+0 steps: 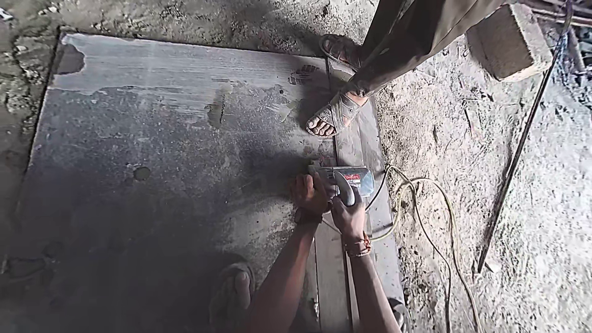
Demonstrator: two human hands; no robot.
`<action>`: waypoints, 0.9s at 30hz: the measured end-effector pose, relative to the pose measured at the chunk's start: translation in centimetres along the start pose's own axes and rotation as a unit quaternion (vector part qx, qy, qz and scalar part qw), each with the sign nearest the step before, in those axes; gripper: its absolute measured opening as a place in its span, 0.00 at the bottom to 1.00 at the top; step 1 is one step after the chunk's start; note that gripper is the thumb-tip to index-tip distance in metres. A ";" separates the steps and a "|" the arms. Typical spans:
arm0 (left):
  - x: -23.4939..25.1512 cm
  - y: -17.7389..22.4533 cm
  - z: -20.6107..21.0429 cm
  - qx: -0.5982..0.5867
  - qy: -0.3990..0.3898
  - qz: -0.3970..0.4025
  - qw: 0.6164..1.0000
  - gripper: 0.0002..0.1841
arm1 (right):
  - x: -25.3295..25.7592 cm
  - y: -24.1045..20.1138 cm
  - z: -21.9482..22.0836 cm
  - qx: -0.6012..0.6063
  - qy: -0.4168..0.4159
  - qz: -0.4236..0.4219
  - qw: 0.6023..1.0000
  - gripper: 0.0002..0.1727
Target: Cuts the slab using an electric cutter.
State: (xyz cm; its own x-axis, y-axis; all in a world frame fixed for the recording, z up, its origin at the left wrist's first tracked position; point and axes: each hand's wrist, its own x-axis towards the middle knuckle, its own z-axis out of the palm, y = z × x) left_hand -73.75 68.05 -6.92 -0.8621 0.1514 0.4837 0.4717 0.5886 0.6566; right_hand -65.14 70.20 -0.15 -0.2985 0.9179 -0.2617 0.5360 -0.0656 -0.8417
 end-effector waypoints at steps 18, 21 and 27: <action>1.2 0.5 -1.5 0.032 -0.142 -0.008 0.989 0.20 | 0.0 -2.8 1.5 -0.142 0.102 0.058 0.983 0.29; 1.6 0.0 -3.1 -0.029 -0.239 -0.032 0.970 0.23 | 0.1 -3.0 1.6 -0.149 0.101 0.065 0.982 0.28; 2.1 -0.2 -5.0 -0.062 -0.325 -0.050 0.942 0.28 | 0.4 -3.1 2.0 -0.152 0.111 0.056 0.980 0.29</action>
State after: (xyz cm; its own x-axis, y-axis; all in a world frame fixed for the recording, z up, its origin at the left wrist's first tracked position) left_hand -74.69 64.29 -3.16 -0.8154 0.5787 -0.0149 0.3651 0.5341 0.7625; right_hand -68.50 69.99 1.39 -0.0624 0.9765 -0.2062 0.7763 -0.0824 -0.6250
